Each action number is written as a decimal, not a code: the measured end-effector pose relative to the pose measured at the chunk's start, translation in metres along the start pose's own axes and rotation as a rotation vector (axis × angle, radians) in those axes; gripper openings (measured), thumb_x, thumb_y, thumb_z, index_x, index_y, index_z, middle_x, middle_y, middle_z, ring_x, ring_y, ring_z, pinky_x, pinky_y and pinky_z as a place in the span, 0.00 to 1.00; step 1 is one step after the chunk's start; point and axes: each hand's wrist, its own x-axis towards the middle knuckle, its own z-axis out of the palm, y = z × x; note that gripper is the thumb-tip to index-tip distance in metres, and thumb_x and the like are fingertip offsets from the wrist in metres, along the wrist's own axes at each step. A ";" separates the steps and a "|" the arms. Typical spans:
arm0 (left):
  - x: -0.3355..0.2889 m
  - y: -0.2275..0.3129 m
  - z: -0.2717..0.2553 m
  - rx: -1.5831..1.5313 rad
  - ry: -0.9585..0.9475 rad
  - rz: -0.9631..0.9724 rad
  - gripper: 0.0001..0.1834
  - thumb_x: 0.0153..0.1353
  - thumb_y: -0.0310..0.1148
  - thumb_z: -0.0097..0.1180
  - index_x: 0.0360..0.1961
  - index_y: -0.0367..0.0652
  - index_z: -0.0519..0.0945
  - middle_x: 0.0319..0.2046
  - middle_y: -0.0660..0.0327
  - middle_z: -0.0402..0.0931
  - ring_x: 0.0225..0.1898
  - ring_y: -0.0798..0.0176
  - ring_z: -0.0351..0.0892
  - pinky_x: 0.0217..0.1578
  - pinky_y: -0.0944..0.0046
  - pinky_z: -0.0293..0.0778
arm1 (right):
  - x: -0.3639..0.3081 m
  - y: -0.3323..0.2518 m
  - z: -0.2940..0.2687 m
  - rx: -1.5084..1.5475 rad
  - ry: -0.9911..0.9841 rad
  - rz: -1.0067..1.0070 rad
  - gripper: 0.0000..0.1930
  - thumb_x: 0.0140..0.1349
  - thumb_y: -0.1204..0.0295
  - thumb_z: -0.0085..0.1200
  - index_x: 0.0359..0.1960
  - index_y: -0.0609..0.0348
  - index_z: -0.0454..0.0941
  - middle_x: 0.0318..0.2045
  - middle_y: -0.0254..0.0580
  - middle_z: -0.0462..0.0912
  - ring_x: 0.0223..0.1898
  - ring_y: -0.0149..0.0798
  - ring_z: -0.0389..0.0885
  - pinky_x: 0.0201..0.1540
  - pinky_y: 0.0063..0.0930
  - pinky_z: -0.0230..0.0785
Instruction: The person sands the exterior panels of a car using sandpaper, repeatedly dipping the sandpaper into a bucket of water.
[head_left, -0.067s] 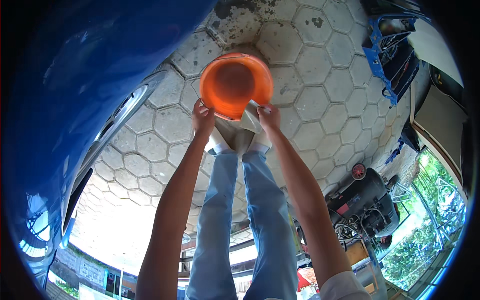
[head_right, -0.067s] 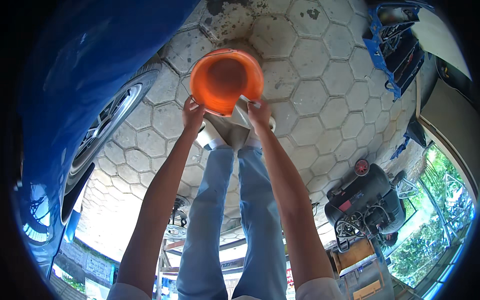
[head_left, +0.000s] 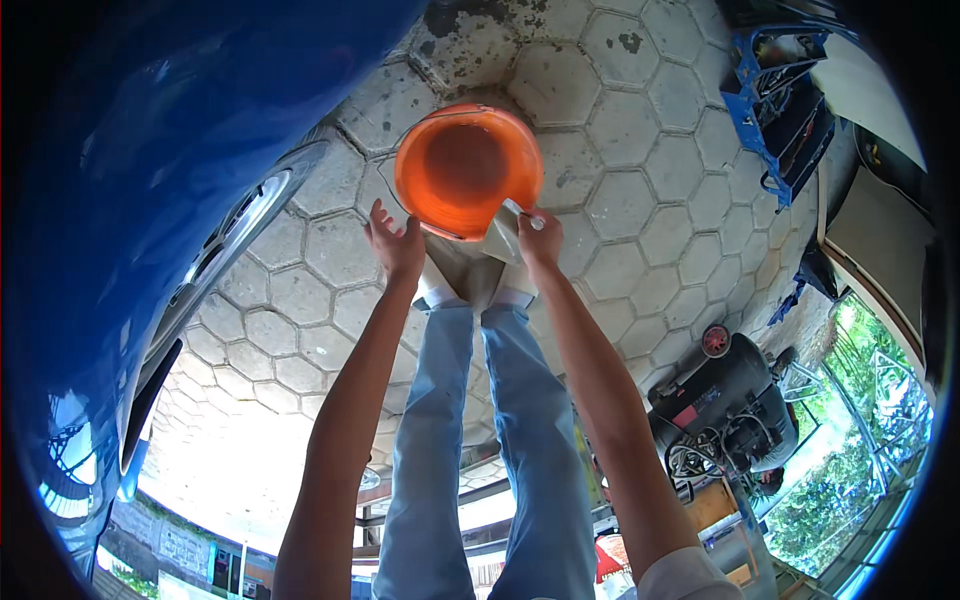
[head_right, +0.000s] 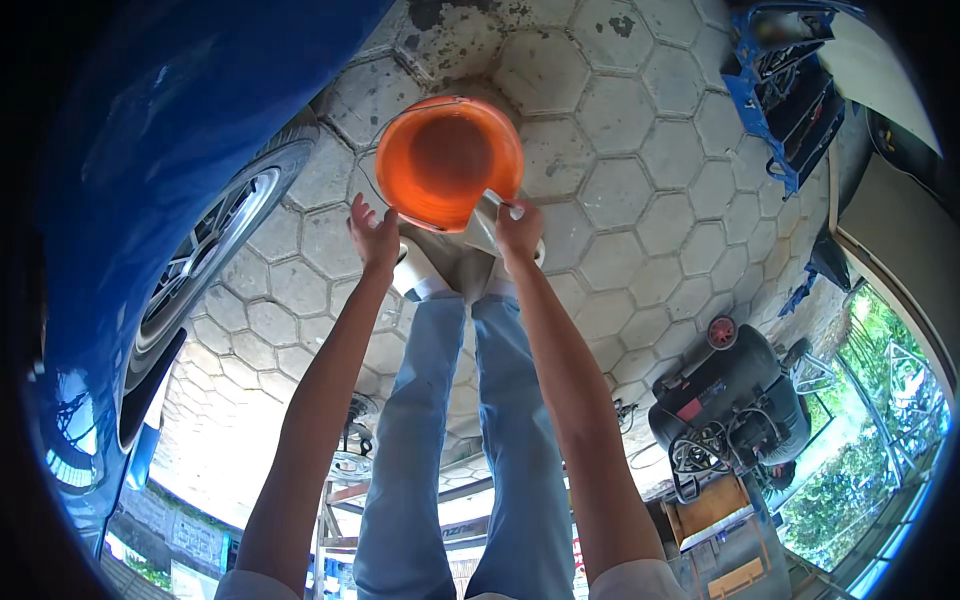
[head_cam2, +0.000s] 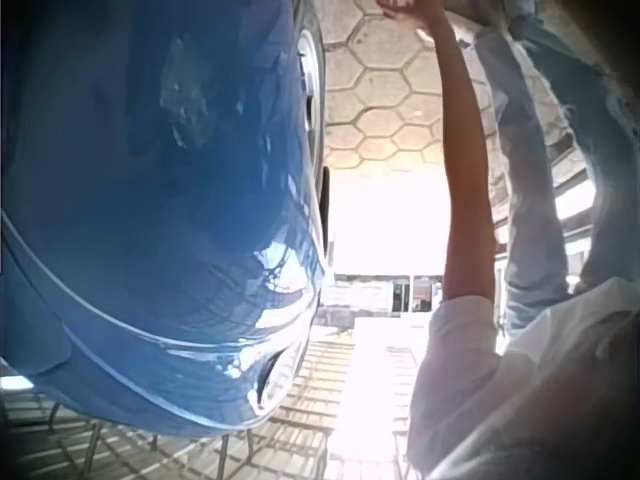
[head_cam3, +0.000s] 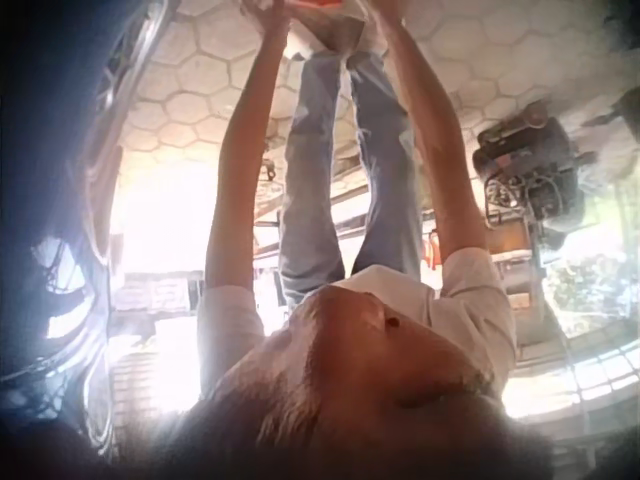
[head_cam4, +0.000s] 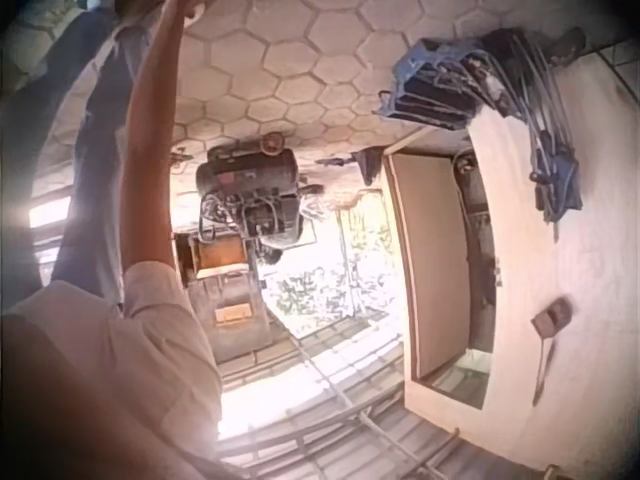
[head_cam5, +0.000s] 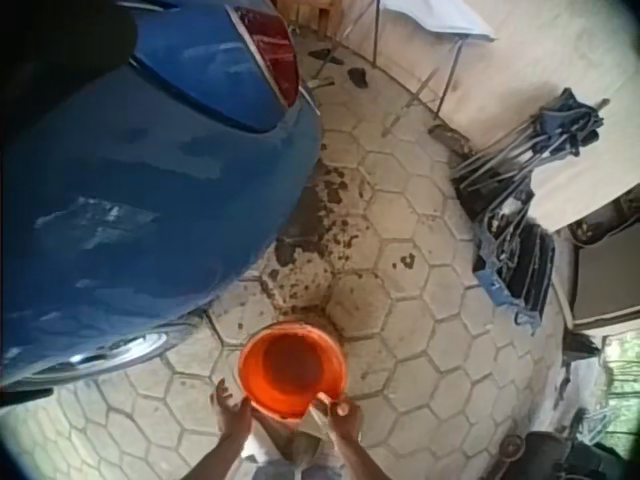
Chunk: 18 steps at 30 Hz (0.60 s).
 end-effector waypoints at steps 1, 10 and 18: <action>-0.010 0.013 -0.006 0.101 0.191 0.152 0.28 0.59 0.29 0.62 0.61 0.42 0.71 0.47 0.54 0.77 0.47 0.60 0.79 0.48 0.60 0.77 | -0.010 -0.006 -0.001 -0.030 0.089 -0.100 0.09 0.57 0.71 0.60 0.37 0.60 0.84 0.38 0.49 0.83 0.44 0.52 0.82 0.50 0.41 0.71; 0.056 0.025 0.029 0.267 -0.448 0.265 0.18 0.66 0.37 0.52 0.54 0.40 0.76 0.50 0.44 0.79 0.50 0.45 0.81 0.53 0.53 0.75 | 0.013 -0.088 0.080 0.227 0.030 -0.711 0.07 0.56 0.80 0.58 0.37 0.60 0.83 0.39 0.49 0.81 0.44 0.50 0.81 0.48 0.38 0.75; 0.086 0.010 0.096 0.274 -0.265 -0.025 0.23 0.61 0.30 0.49 0.58 0.41 0.76 0.55 0.42 0.75 0.61 0.44 0.73 0.62 0.53 0.68 | 0.082 -0.007 0.150 -0.168 -0.113 -0.613 0.07 0.51 0.76 0.56 0.31 0.60 0.85 0.28 0.52 0.85 0.34 0.51 0.85 0.43 0.41 0.77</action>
